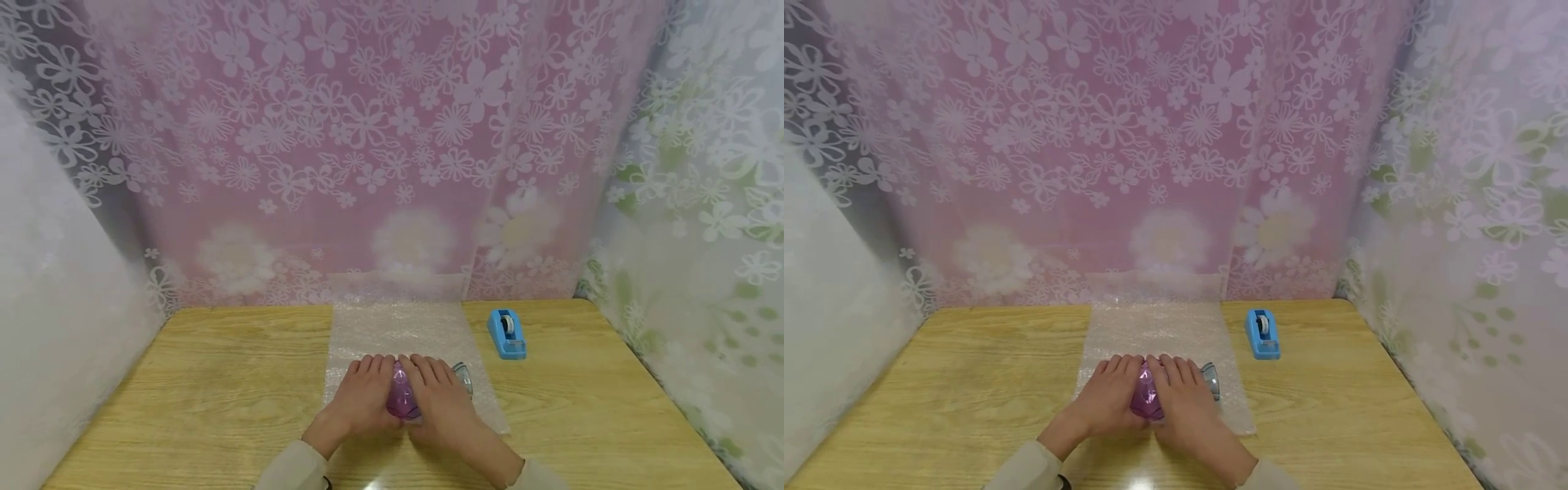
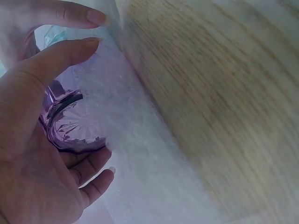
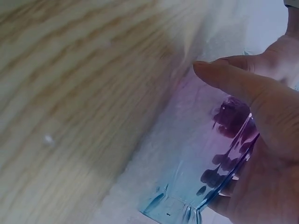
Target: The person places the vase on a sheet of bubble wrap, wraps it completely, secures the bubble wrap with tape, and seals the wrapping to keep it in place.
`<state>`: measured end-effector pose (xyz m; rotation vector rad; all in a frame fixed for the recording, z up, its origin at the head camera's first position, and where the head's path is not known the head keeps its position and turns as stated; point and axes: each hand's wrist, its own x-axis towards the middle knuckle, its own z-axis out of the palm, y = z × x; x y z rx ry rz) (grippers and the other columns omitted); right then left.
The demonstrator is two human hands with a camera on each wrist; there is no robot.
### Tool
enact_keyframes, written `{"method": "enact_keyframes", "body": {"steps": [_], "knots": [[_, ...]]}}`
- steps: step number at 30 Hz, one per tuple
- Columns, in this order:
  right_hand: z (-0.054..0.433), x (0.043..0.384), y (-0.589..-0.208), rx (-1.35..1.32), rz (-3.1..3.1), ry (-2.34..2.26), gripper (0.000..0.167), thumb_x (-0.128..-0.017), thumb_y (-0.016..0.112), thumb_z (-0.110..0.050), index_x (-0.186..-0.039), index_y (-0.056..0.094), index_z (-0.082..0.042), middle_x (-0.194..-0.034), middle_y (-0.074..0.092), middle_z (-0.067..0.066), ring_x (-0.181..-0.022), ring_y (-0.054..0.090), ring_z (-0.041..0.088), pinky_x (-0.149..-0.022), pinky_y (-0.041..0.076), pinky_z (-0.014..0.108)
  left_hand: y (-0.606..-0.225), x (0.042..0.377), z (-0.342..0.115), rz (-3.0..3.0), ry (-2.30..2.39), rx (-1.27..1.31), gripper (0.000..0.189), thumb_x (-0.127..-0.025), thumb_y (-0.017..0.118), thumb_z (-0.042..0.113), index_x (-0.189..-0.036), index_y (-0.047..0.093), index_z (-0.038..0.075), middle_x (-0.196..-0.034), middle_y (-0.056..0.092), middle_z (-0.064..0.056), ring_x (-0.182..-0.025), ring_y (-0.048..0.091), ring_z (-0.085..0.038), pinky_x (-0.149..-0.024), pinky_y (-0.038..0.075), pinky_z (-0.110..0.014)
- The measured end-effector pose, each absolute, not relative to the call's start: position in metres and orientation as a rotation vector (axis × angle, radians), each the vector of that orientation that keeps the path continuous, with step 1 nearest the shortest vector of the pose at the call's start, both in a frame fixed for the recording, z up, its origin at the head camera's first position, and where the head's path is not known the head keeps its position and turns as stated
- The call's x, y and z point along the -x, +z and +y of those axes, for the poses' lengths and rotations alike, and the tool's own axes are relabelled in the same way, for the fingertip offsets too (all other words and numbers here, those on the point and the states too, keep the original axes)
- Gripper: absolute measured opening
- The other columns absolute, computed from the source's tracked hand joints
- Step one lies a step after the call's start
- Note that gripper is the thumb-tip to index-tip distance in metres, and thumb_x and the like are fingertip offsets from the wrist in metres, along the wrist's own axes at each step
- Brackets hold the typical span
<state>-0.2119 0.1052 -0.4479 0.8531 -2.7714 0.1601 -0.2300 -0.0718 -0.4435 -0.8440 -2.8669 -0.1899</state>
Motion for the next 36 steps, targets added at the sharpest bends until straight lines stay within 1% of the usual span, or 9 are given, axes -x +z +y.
{"method": "enact_keyframes", "body": {"steps": [4, 9, 15, 23, 30, 33, 36], "knots": [[0.104, 0.213, -0.450, -0.829, -2.726, 0.128, 0.100, -0.066, 0.082, -0.046, -0.142, 0.034, -0.004, -0.135, 0.045, 0.016, -0.124, 0.042, 0.033, -0.104, 0.032, 0.047, -0.443, 0.231, -0.072, -2.875, -0.202, 0.850, 0.090, -0.064, 0.078, 0.058, -0.128, 0.043, 0.005, -0.116, 0.053, -0.012, -0.109, 0.050, -0.028, -0.093, 0.041, -0.046], [0.103, 0.215, -0.449, -0.825, -2.693, 0.126, 0.094, -0.069, 0.080, -0.048, -0.140, 0.038, -0.004, -0.132, 0.048, 0.016, -0.120, 0.046, 0.032, -0.101, 0.037, 0.045, -0.440, 0.233, -0.073, -2.894, -0.205, 0.859, 0.087, -0.066, 0.077, 0.057, -0.128, 0.043, 0.006, -0.115, 0.053, -0.011, -0.108, 0.049, -0.027, -0.092, 0.041, -0.047], [0.103, 0.218, -0.445, -0.844, -2.691, 0.083, 0.096, -0.068, 0.080, -0.054, -0.138, 0.040, -0.003, -0.129, 0.050, 0.015, -0.119, 0.048, 0.031, -0.100, 0.039, 0.043, -0.437, 0.236, -0.074, -2.927, -0.235, 0.877, 0.089, -0.065, 0.078, 0.054, -0.129, 0.041, 0.005, -0.116, 0.052, -0.011, -0.108, 0.049, -0.027, -0.092, 0.040, -0.046], [0.105, 0.222, -0.443, -0.866, -2.708, 0.118, 0.097, -0.064, 0.082, -0.054, -0.134, 0.041, -0.001, -0.124, 0.051, 0.015, -0.116, 0.050, 0.030, -0.099, 0.041, 0.042, -0.435, 0.240, -0.073, -2.953, -0.219, 0.913, 0.093, -0.065, 0.079, 0.055, -0.132, 0.040, 0.003, -0.120, 0.052, -0.013, -0.111, 0.047, -0.028, -0.093, 0.039, -0.048], [0.106, 0.227, -0.439, -0.898, -2.709, 0.123, 0.097, -0.061, 0.083, -0.056, -0.130, 0.043, -0.001, -0.118, 0.054, 0.014, -0.109, 0.055, 0.029, -0.093, 0.046, 0.040, -0.432, 0.244, -0.072, -3.002, -0.263, 0.946, 0.093, -0.065, 0.080, 0.054, -0.132, 0.039, 0.004, -0.120, 0.051, -0.012, -0.110, 0.046, -0.027, -0.093, 0.038, -0.048], [0.107, 0.230, -0.438, -0.928, -2.699, 0.123, 0.095, -0.063, 0.082, -0.056, -0.129, 0.044, 0.000, -0.117, 0.055, 0.015, -0.107, 0.057, 0.028, -0.091, 0.047, 0.039, -0.430, 0.248, -0.073, -3.040, -0.328, 0.966, 0.091, -0.067, 0.080, 0.054, -0.132, 0.038, 0.006, -0.119, 0.050, -0.010, -0.109, 0.045, -0.026, -0.094, 0.037, -0.048], [0.108, 0.233, -0.437, -0.966, -2.675, 0.134, 0.093, -0.064, 0.081, -0.057, -0.128, 0.045, 0.001, -0.116, 0.056, 0.016, -0.104, 0.058, 0.029, -0.085, 0.050, 0.039, -0.427, 0.252, -0.075, -3.093, -0.397, 0.984, 0.091, -0.068, 0.079, 0.054, -0.134, 0.037, 0.008, -0.122, 0.048, -0.008, -0.111, 0.043, -0.025, -0.097, 0.035, -0.049]]}}
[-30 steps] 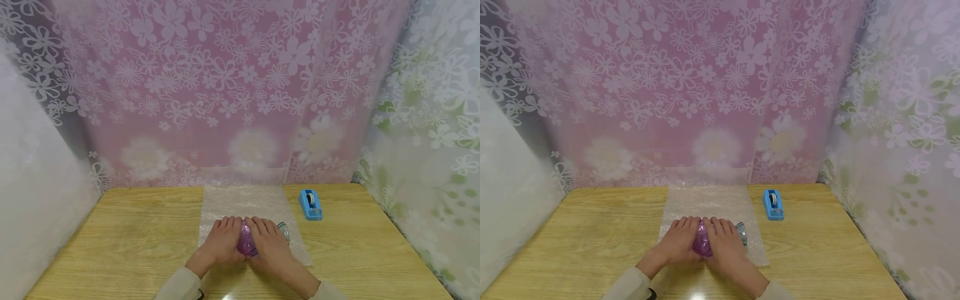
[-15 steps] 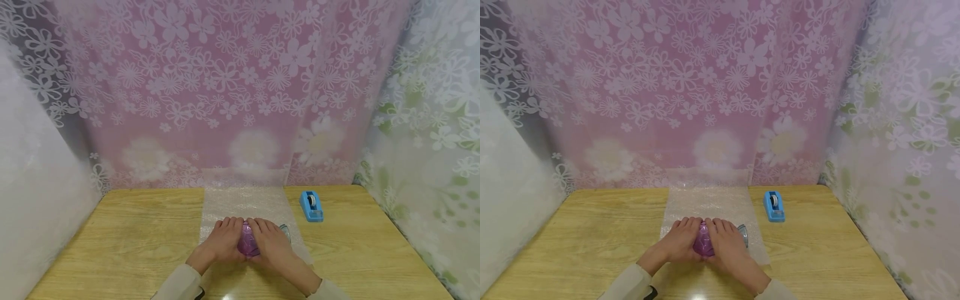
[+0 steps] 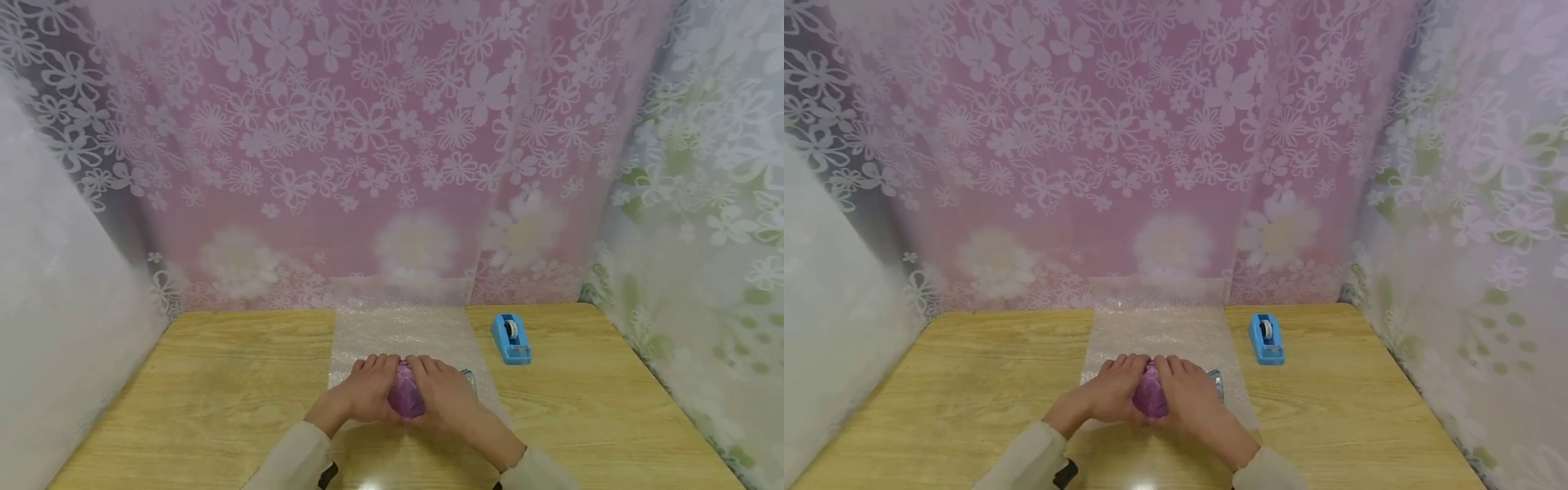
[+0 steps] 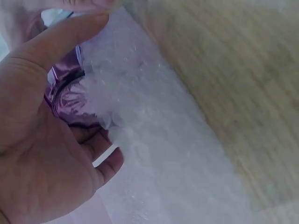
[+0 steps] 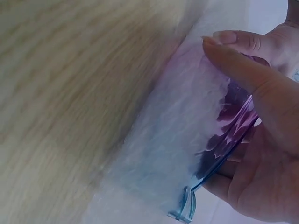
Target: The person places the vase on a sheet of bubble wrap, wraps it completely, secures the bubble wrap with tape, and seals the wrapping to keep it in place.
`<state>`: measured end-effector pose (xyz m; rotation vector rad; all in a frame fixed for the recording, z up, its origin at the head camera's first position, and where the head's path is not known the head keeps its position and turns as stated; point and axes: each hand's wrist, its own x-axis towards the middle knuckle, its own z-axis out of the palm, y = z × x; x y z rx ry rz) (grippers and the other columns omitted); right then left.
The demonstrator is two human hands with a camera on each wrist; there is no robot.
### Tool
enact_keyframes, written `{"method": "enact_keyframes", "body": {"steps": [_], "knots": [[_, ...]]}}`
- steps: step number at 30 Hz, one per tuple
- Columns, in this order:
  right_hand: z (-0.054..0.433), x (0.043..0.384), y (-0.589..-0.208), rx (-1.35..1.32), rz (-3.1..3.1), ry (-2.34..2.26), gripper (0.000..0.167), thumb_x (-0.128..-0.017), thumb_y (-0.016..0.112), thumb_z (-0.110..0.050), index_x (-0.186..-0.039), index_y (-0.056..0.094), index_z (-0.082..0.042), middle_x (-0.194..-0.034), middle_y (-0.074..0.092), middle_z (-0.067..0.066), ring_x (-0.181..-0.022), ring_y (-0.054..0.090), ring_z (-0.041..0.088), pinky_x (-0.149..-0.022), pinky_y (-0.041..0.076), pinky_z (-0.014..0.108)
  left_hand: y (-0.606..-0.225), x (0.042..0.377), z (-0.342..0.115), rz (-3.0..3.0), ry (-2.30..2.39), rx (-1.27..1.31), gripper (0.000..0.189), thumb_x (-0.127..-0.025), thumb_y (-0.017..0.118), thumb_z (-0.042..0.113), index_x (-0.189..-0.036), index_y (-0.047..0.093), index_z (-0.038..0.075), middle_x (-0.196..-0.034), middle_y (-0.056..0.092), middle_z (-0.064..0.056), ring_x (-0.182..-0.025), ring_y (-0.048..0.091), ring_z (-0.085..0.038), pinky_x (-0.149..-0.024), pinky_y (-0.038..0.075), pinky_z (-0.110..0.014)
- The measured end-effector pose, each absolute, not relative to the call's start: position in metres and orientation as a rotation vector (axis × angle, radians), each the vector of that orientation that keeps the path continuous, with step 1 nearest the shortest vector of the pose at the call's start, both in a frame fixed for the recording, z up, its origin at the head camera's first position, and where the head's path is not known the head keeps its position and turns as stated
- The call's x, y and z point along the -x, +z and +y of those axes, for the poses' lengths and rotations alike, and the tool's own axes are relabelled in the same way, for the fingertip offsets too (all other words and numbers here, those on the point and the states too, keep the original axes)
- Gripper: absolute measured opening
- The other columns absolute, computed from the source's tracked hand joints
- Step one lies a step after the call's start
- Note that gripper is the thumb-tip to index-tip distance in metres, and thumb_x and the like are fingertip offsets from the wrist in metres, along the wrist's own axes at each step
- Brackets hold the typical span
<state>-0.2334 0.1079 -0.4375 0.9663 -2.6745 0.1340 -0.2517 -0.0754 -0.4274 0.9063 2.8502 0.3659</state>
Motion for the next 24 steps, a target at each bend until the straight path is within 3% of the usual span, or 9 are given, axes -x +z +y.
{"method": "enact_keyframes", "body": {"steps": [4, 11, 17, 24], "knots": [[0.111, 0.238, -0.436, -1.000, -2.691, 0.148, 0.090, -0.068, 0.078, -0.058, -0.128, 0.044, 0.001, -0.116, 0.057, 0.017, -0.100, 0.060, 0.031, -0.079, 0.053, 0.039, -0.425, 0.259, -0.076, 2.775, 0.415, -0.898, 0.092, -0.068, 0.081, 0.052, -0.136, 0.037, 0.007, -0.128, 0.047, -0.009, -0.115, 0.042, -0.024, -0.099, 0.032, -0.051], [0.113, 0.246, -0.430, -1.006, -2.837, 0.206, 0.092, -0.069, 0.077, -0.056, -0.132, 0.041, 0.000, -0.118, 0.056, 0.019, -0.101, 0.060, 0.032, -0.077, 0.053, 0.042, -0.420, 0.265, -0.077, 2.734, 0.437, -0.821, 0.114, -0.065, 0.083, 0.052, -0.146, 0.025, -0.003, -0.144, 0.039, -0.017, -0.131, 0.035, -0.034, -0.106, 0.024, -0.054], [0.113, 0.250, -0.426, -1.003, -2.934, 0.222, 0.092, -0.070, 0.078, -0.054, -0.134, 0.039, -0.001, -0.119, 0.054, 0.017, -0.100, 0.059, 0.031, -0.077, 0.053, 0.043, -0.421, 0.257, -0.076, 2.869, 0.317, -0.861, 0.111, -0.067, 0.077, 0.061, -0.145, 0.030, -0.001, -0.140, 0.045, -0.016, -0.127, 0.041, -0.033, -0.103, 0.029, -0.053], [0.111, 0.249, -0.418, -0.995, -3.009, 0.135, 0.100, -0.069, 0.074, -0.062, -0.139, 0.036, -0.001, -0.128, 0.051, 0.018, -0.109, 0.056, 0.033, -0.084, 0.050, 0.044, -0.418, 0.240, -0.071, 3.042, 0.122, -0.998, 0.101, -0.073, 0.068, 0.065, -0.143, 0.034, 0.001, -0.140, 0.043, -0.014, -0.124, 0.042, -0.029, -0.099, 0.034, -0.050]]}}
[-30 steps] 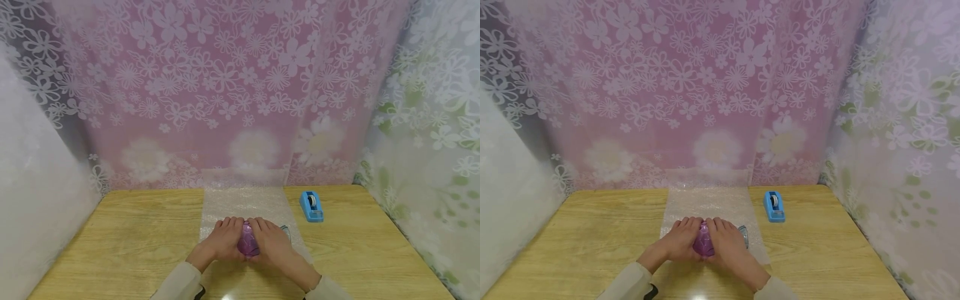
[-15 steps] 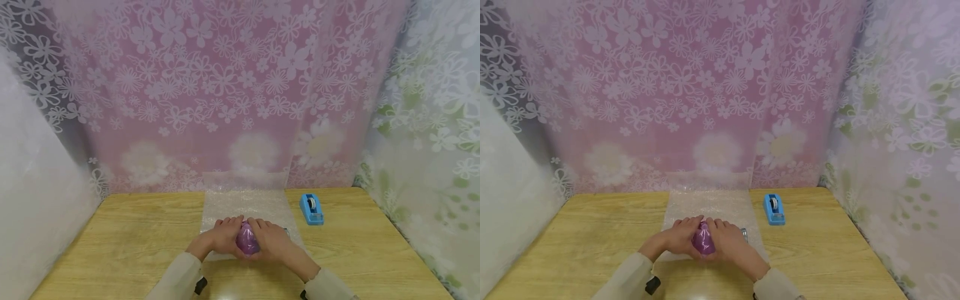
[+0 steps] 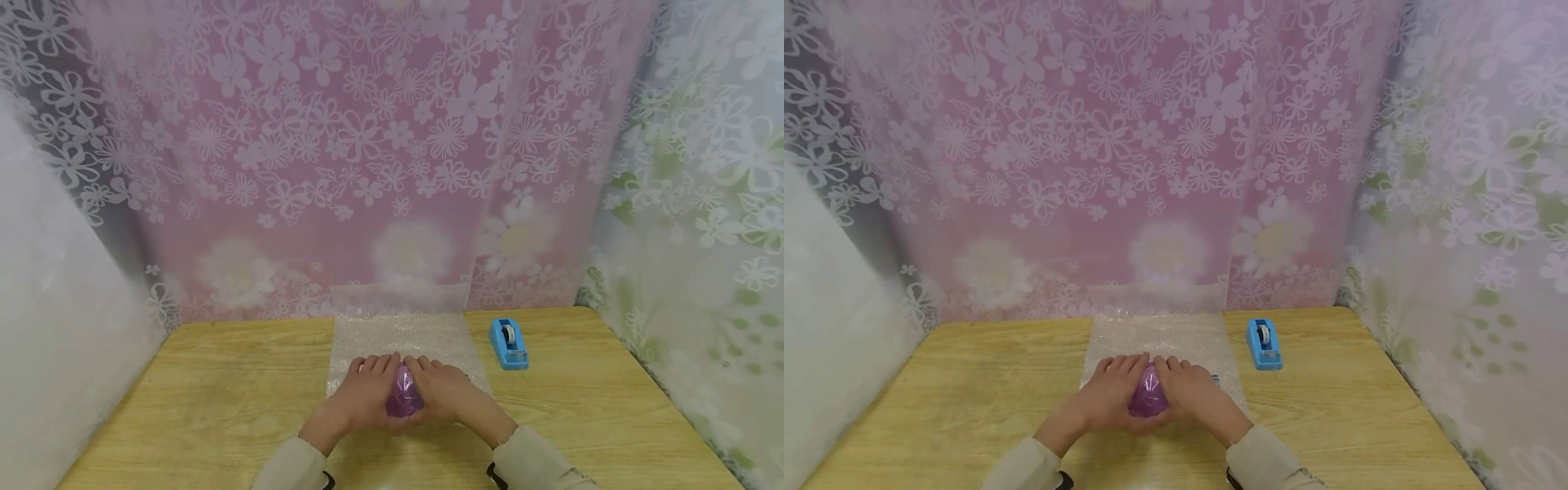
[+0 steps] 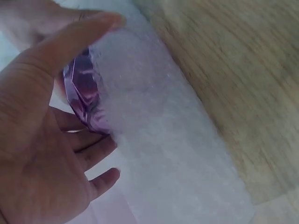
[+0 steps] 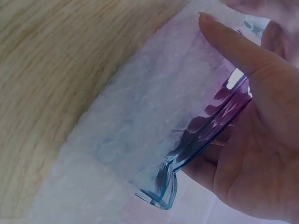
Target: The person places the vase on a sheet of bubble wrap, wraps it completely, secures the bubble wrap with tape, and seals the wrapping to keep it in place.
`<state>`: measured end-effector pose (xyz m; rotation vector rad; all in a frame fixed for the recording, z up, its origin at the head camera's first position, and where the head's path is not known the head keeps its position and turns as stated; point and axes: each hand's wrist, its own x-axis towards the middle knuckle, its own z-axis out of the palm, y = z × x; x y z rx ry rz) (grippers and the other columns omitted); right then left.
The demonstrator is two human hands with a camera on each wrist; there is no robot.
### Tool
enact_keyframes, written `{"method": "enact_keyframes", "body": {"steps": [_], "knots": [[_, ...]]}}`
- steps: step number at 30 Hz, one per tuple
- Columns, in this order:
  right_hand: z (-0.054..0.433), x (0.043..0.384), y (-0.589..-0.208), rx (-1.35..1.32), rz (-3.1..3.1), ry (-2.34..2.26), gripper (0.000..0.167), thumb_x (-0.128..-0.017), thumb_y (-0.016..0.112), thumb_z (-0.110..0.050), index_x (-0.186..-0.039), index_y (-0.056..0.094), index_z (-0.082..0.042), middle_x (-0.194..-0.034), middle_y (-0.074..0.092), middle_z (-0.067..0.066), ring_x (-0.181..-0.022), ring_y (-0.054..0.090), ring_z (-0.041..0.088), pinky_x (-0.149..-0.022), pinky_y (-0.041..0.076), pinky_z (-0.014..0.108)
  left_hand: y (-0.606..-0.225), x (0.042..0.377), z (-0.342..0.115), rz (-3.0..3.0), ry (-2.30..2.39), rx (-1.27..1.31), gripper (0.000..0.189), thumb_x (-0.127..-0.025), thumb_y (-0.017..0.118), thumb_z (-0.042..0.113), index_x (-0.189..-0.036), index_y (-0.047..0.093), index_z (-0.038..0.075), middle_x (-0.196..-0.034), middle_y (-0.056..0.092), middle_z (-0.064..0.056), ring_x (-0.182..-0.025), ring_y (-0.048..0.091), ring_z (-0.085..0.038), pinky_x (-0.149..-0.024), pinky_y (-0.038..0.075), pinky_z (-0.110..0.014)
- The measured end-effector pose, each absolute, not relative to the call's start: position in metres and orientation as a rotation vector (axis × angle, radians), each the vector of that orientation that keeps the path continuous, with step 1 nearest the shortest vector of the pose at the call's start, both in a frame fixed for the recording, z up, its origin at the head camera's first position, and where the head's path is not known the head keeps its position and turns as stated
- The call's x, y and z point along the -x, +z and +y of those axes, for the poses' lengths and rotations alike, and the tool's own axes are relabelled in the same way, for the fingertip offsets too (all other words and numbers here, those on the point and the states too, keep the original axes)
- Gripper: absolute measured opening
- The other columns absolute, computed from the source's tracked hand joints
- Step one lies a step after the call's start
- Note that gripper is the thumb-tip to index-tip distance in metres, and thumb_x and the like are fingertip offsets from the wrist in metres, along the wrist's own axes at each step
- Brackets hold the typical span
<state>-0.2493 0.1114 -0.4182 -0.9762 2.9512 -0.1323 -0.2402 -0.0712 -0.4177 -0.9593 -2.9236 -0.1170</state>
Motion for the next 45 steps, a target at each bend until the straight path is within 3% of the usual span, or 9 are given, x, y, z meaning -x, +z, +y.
{"method": "enact_keyframes", "body": {"steps": [8, 16, 25, 33, 38, 45], "knots": [[0.108, 0.251, -0.415, 0.981, 2.945, -0.111, 0.098, -0.068, 0.076, -0.062, -0.136, 0.039, -0.002, -0.121, 0.054, 0.016, -0.104, 0.058, 0.031, -0.079, 0.052, 0.043, -0.438, 0.240, -0.066, -2.780, 0.011, 0.882, 0.106, -0.063, 0.079, 0.060, -0.139, 0.037, 0.000, -0.131, 0.049, -0.012, -0.117, 0.048, -0.026, -0.095, 0.040, -0.045], [0.109, 0.255, -0.412, 0.974, 2.914, -0.127, 0.095, -0.067, 0.076, -0.062, -0.134, 0.042, -0.004, -0.117, 0.057, 0.013, -0.103, 0.059, 0.028, -0.077, 0.052, 0.043, -0.444, 0.243, -0.068, -2.678, 0.043, 0.906, 0.095, -0.063, 0.078, 0.061, -0.129, 0.042, 0.003, -0.117, 0.051, -0.009, -0.104, 0.050, -0.023, -0.087, 0.045, -0.042], [0.111, 0.253, -0.406, 0.970, 2.822, -0.155, 0.095, -0.067, 0.075, -0.064, -0.135, 0.042, -0.007, -0.117, 0.058, 0.008, -0.102, 0.059, 0.023, -0.080, 0.051, 0.043, -0.434, 0.234, -0.069, -2.790, -0.017, 0.948, 0.091, -0.066, 0.077, 0.058, -0.129, 0.040, 0.004, -0.117, 0.049, -0.008, -0.106, 0.049, -0.024, -0.087, 0.044, -0.042], [0.111, 0.254, -0.402, 0.948, 2.737, -0.217, 0.091, -0.067, 0.074, -0.064, -0.133, 0.044, -0.010, -0.117, 0.059, 0.004, -0.101, 0.060, 0.019, -0.085, 0.049, 0.042, -0.429, 0.231, -0.071, -2.877, -0.074, 0.956, 0.105, -0.065, 0.079, 0.057, -0.139, 0.034, -0.001, -0.126, 0.050, -0.011, -0.113, 0.049, -0.026, -0.095, 0.040, -0.045], [0.110, 0.258, -0.399, 0.911, 2.685, -0.216, 0.093, -0.068, 0.075, -0.063, -0.137, 0.041, -0.010, -0.125, 0.057, 0.004, -0.108, 0.058, 0.020, -0.090, 0.047, 0.042, -0.432, 0.230, -0.071, -2.811, -0.026, 0.950, 0.106, -0.066, 0.077, 0.059, -0.141, 0.035, -0.002, -0.129, 0.053, -0.011, -0.112, 0.053, -0.026, -0.100, 0.036, -0.045], [0.107, 0.261, -0.396, 0.864, 2.652, -0.208, 0.092, -0.069, 0.075, -0.061, -0.137, 0.042, -0.008, -0.133, 0.054, 0.006, -0.117, 0.054, 0.021, -0.095, 0.044, 0.043, -0.430, 0.226, -0.061, -2.813, 0.100, 0.870, 0.116, -0.052, 0.082, 0.065, -0.137, 0.040, -0.002, -0.126, 0.055, -0.013, -0.112, 0.055, -0.027, -0.100, 0.038, -0.048]]}}
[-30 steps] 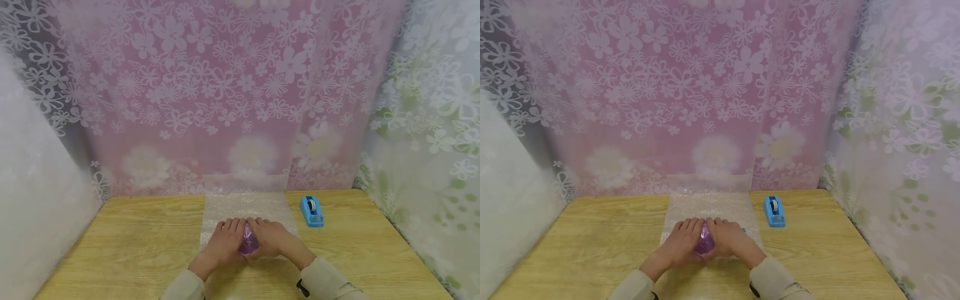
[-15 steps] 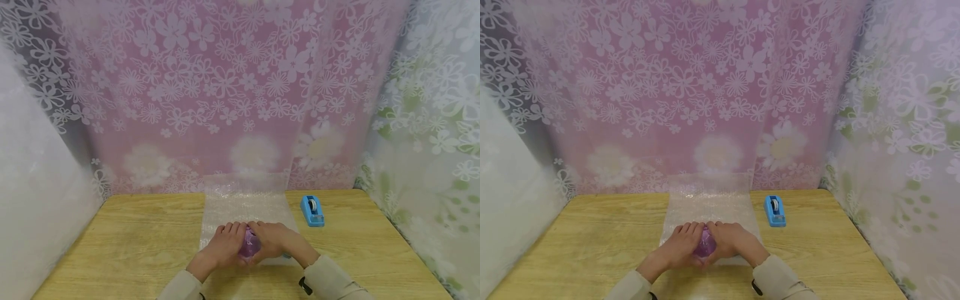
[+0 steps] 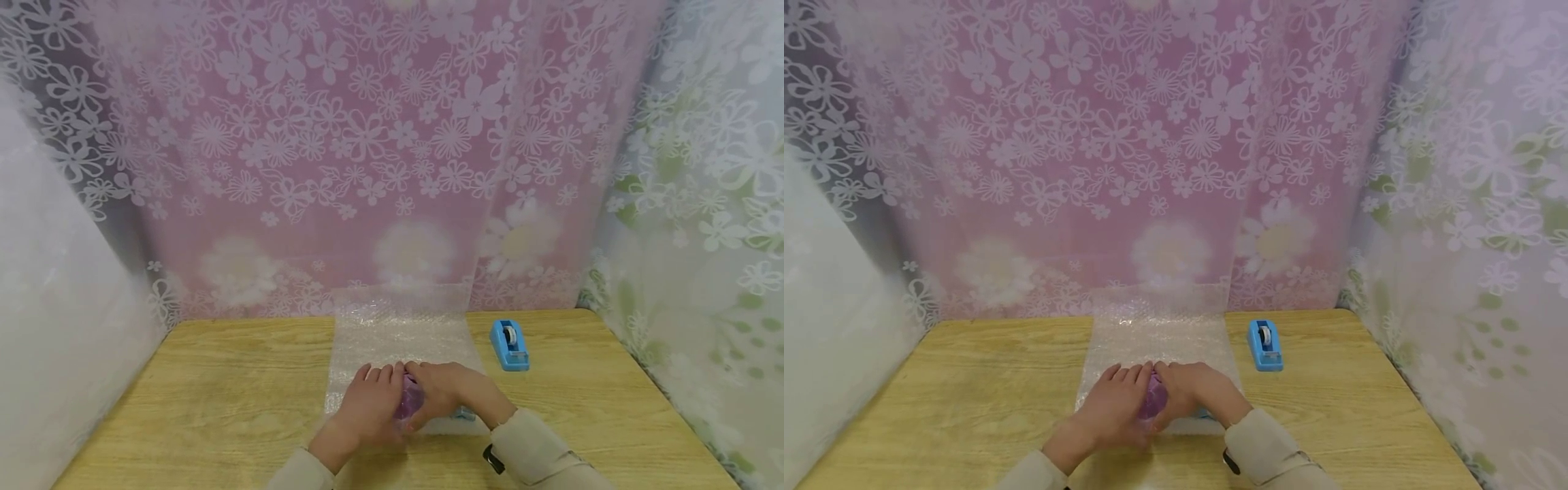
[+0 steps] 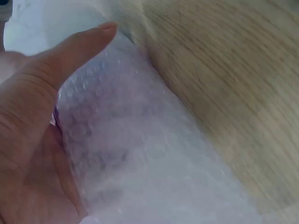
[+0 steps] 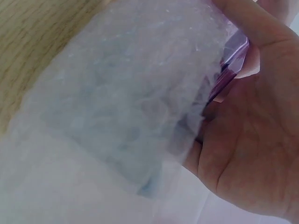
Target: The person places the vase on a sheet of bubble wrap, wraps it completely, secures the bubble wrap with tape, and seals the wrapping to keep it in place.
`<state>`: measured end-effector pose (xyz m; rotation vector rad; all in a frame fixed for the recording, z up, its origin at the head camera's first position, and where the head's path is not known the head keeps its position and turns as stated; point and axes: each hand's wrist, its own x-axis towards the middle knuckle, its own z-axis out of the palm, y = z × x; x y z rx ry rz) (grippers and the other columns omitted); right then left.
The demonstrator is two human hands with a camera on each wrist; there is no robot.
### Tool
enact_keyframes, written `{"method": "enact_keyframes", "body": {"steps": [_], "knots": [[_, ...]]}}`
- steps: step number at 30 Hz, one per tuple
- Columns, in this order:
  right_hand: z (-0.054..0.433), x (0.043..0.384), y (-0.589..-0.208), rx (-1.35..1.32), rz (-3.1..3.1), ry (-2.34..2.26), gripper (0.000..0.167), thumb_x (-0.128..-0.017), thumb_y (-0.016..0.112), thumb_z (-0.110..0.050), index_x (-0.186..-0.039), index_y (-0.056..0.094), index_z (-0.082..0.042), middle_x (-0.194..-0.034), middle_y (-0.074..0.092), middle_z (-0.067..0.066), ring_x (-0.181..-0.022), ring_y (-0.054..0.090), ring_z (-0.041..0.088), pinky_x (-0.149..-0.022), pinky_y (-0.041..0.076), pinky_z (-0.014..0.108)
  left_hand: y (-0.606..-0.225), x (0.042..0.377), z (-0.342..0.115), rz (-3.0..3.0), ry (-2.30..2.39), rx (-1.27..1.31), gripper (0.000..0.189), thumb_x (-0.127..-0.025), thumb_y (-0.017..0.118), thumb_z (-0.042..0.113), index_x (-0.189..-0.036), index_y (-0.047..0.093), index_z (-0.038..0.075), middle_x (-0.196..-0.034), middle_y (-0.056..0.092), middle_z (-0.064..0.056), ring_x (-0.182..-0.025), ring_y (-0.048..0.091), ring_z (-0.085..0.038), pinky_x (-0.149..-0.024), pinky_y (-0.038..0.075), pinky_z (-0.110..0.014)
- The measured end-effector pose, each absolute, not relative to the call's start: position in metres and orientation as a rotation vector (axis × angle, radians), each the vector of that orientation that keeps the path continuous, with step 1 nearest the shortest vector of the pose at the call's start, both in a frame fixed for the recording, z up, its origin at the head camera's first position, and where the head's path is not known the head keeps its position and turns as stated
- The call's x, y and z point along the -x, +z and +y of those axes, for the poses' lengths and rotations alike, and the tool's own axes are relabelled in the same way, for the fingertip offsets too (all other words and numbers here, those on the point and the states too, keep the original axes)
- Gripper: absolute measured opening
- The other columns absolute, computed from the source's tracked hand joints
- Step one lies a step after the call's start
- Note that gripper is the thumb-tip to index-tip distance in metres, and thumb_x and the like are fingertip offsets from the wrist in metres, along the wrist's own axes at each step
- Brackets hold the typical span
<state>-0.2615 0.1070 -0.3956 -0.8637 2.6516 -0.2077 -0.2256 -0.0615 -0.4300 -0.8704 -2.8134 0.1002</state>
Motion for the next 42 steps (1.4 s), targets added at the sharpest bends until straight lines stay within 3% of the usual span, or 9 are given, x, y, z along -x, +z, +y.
{"method": "enact_keyframes", "body": {"steps": [8, 19, 25, 42], "knots": [[0.105, 0.265, -0.396, 0.826, 2.621, -0.257, 0.088, -0.069, 0.076, -0.060, -0.132, 0.045, -0.007, -0.130, 0.055, 0.007, -0.116, 0.054, 0.021, -0.097, 0.043, 0.041, -0.442, 0.224, -0.058, -2.679, 0.170, 0.793, 0.110, -0.048, 0.083, 0.064, -0.129, 0.045, 0.000, -0.112, 0.059, -0.011, -0.102, 0.057, -0.025, -0.097, 0.041, -0.047], [0.107, 0.268, -0.393, 0.817, 2.615, -0.292, 0.083, -0.069, 0.077, -0.057, -0.130, 0.047, -0.009, -0.119, 0.059, 0.005, -0.106, 0.056, 0.017, -0.092, 0.045, 0.038, -0.449, 0.232, -0.062, -2.603, 0.088, 0.822, 0.089, -0.054, 0.085, 0.050, -0.120, 0.047, 0.004, -0.099, 0.055, -0.004, -0.094, 0.056, -0.020, -0.090, 0.045, -0.036], [0.110, 0.270, -0.393, 0.814, 2.583, -0.351, 0.090, -0.069, 0.078, -0.057, -0.135, 0.045, -0.007, -0.128, 0.057, 0.006, -0.113, 0.055, 0.019, -0.096, 0.043, 0.040, -0.447, 0.234, -0.062, -2.603, 0.091, 0.825, 0.085, -0.054, 0.084, 0.049, -0.117, 0.049, 0.004, -0.095, 0.053, -0.004, -0.090, 0.055, -0.019, -0.088, 0.046, -0.035], [0.116, 0.277, -0.395, 0.903, 2.496, -0.392, 0.076, -0.069, 0.081, -0.049, -0.127, 0.051, -0.008, -0.118, 0.060, 0.000, -0.110, 0.055, 0.015, -0.096, 0.043, 0.034, -0.445, 0.228, -0.057, -2.667, 0.048, 0.832, 0.081, -0.055, 0.082, 0.047, -0.114, 0.048, 0.003, -0.096, 0.054, -0.006, -0.093, 0.055, -0.021, -0.084, 0.046, -0.036]]}}
